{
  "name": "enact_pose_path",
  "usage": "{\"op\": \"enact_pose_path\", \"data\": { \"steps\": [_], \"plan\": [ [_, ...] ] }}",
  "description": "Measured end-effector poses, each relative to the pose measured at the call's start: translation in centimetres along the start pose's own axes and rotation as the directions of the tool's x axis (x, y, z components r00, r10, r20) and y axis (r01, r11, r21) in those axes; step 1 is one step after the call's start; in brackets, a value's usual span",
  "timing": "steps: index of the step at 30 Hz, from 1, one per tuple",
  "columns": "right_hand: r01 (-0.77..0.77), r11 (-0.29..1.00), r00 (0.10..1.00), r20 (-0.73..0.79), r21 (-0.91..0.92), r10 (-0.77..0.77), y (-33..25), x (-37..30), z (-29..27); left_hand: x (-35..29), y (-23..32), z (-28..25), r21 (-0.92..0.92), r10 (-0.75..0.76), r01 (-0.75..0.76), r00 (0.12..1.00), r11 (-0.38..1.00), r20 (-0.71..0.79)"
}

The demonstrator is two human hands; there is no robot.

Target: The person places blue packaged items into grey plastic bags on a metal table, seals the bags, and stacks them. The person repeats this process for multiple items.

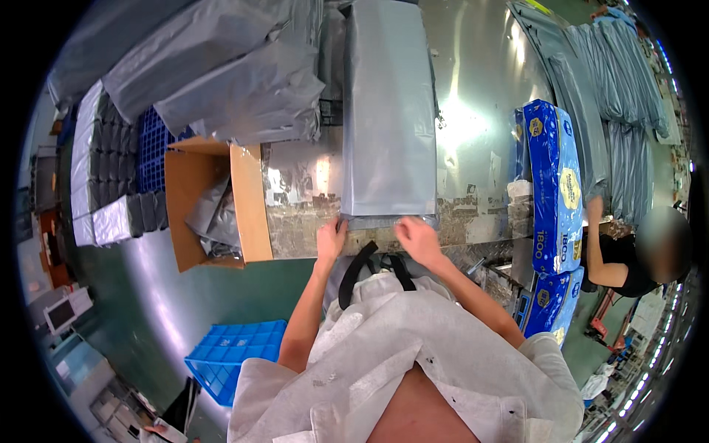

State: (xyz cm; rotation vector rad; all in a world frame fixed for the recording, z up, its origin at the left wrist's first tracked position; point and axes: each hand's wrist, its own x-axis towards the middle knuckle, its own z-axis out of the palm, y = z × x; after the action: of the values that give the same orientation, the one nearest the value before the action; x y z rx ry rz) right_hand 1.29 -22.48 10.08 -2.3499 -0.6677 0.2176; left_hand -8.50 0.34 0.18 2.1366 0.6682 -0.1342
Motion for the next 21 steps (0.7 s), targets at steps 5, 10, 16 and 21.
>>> {"op": "enact_pose_path", "data": {
  "steps": [5,10,16,21],
  "plan": [
    [-0.196,0.929,0.769,0.539,-0.314,0.344,-0.4,6.3,4.0,-0.3,0.4,-0.4,-0.001,-0.061,0.061,0.998,0.998,-0.012],
    [-0.144,0.924,0.778,0.537,-0.355,0.327,0.5,8.9,5.0,0.5,0.9,-1.0,-0.013,-0.053,0.052,0.991,0.999,-0.122],
    [-0.220,0.966,0.889,0.380,-0.137,0.256,3.1,2.8,-0.1,-1.4,1.2,-2.0,0.103,-0.112,0.109,0.994,0.989,0.021],
    [-0.470,0.867,0.879,-0.004,-0.162,0.476,7.9,0.6,-5.0,-1.7,9.0,0.6,-0.031,0.134,-0.131,0.975,0.991,0.179]
  ]
}}
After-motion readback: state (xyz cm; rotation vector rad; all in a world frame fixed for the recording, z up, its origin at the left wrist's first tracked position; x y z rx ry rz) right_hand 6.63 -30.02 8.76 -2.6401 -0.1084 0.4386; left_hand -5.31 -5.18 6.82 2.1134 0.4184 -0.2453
